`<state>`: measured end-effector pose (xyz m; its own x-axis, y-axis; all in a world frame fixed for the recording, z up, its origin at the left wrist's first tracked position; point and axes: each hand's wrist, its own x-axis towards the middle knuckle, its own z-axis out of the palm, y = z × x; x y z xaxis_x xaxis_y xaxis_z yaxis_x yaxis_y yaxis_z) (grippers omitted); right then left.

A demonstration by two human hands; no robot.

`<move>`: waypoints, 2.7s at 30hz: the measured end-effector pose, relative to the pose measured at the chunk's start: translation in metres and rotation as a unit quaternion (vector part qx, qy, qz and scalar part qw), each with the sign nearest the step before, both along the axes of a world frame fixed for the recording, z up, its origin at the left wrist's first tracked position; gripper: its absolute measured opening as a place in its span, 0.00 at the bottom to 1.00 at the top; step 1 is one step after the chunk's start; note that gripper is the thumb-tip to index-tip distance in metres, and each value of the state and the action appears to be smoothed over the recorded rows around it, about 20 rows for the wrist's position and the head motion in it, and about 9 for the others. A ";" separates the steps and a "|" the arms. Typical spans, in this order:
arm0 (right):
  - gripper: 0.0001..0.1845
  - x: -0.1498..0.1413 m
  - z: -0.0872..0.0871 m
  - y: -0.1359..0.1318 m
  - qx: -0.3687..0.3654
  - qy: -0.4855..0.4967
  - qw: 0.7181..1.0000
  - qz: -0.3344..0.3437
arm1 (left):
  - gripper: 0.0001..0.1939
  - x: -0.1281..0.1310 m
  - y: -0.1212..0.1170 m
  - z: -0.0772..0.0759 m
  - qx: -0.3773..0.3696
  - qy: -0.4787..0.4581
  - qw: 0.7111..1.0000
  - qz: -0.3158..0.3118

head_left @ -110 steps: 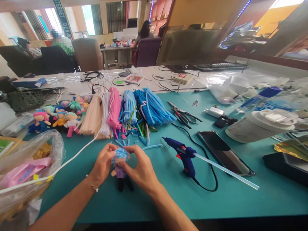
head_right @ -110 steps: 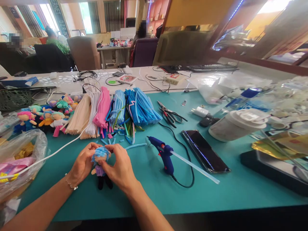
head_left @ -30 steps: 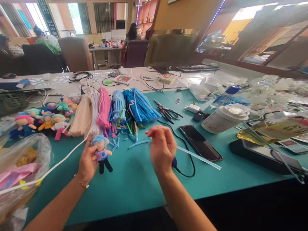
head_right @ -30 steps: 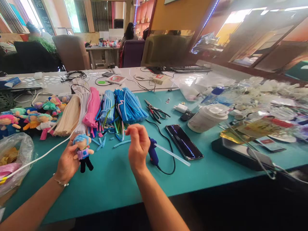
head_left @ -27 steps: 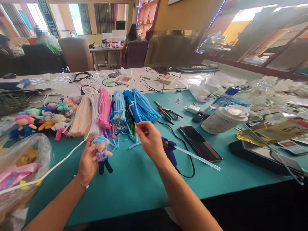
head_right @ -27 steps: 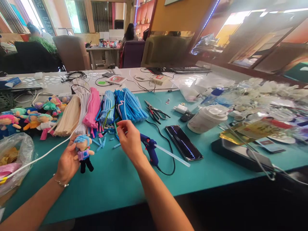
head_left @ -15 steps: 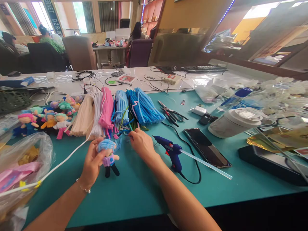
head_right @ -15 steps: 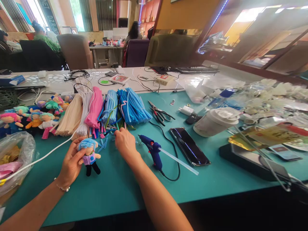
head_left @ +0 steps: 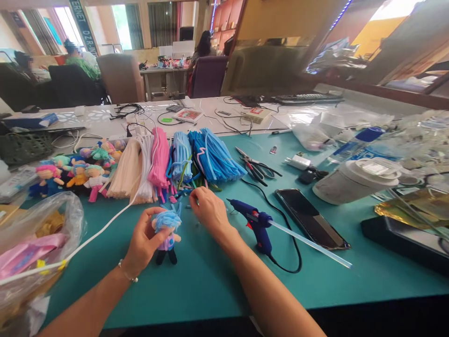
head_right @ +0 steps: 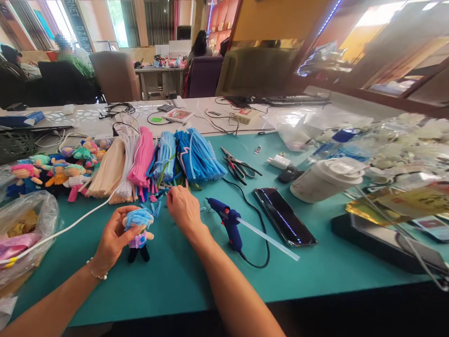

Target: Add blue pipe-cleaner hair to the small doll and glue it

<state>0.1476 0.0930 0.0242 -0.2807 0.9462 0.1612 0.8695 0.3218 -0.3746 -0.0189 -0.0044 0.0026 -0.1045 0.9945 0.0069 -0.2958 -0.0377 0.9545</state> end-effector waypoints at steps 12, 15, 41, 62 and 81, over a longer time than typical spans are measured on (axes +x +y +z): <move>0.15 0.018 0.014 -0.020 -0.203 0.554 0.806 0.052 | 0.21 -0.002 -0.005 0.002 -0.025 0.006 0.999 -0.045; 0.18 0.016 0.016 -0.022 -0.262 0.599 0.756 0.041 | 0.22 0.001 -0.004 0.004 -0.096 0.016 0.993 -0.074; 0.17 -0.006 -0.006 -0.042 -0.183 0.506 0.827 0.167 | 0.06 -0.010 0.002 0.001 0.212 0.350 0.908 0.088; 0.05 -0.009 -0.007 -0.050 0.058 0.387 0.896 0.209 | 0.07 -0.011 0.003 -0.001 0.215 0.370 0.894 0.132; 0.07 0.000 -0.001 -0.040 0.099 0.341 0.881 0.312 | 0.06 -0.012 0.001 -0.003 0.248 0.353 0.895 0.113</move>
